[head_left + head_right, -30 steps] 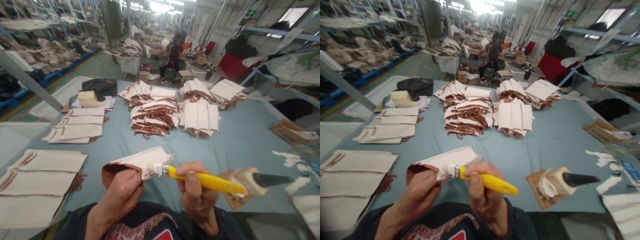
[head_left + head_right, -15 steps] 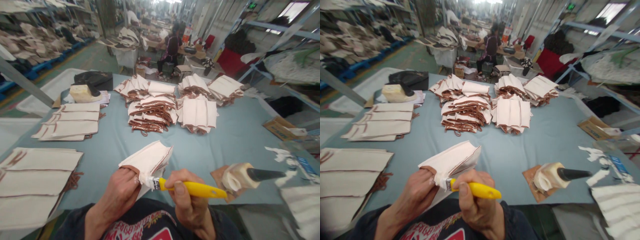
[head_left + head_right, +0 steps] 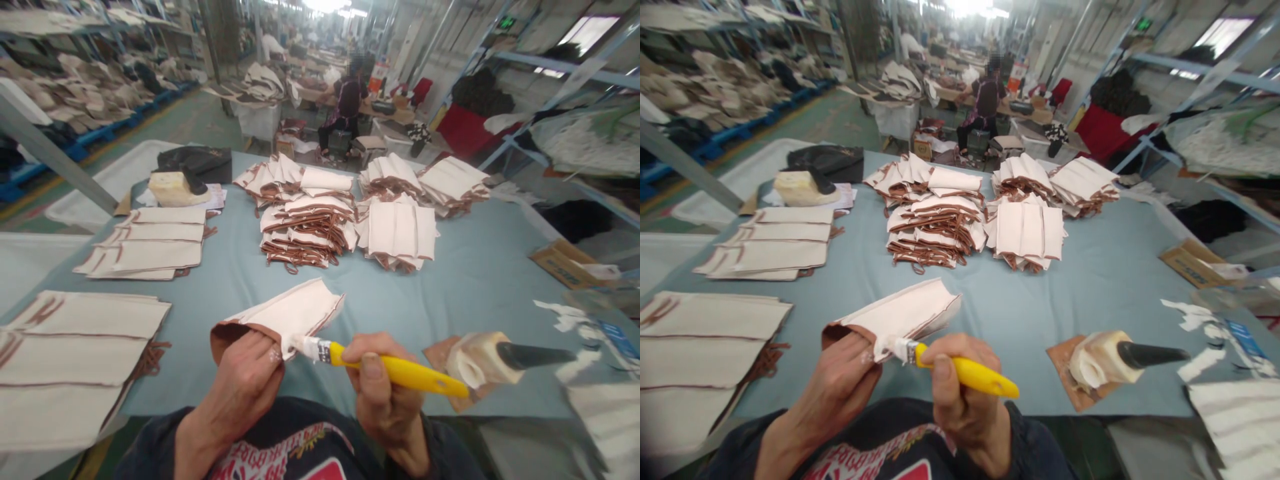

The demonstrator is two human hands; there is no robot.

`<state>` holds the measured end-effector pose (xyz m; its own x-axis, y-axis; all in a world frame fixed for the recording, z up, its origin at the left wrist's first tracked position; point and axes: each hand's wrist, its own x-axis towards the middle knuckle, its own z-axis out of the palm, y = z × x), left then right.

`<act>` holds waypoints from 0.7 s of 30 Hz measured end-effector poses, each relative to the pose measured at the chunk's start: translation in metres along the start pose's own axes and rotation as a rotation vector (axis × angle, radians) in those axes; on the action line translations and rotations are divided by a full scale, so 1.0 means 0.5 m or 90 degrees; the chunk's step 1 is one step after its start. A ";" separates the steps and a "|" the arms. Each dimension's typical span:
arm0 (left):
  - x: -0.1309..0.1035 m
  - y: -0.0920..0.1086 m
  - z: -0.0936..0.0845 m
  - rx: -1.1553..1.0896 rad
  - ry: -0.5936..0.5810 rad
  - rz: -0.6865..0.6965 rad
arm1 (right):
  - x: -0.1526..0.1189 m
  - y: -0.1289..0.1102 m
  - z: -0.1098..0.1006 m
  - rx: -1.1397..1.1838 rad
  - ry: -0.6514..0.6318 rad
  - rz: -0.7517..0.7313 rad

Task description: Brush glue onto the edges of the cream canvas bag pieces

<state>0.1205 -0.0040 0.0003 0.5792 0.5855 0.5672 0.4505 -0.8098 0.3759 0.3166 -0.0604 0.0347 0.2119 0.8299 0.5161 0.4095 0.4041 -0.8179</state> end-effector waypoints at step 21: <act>-0.003 0.039 0.016 -0.209 -0.017 0.119 | 0.139 0.174 0.044 -0.031 -0.304 -0.080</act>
<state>0.1338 -0.0205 0.0008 0.6501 0.4234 0.6310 0.0961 -0.8696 0.4844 0.3474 0.0409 -0.0064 -0.2671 0.8637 0.4274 0.4488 0.5040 -0.7380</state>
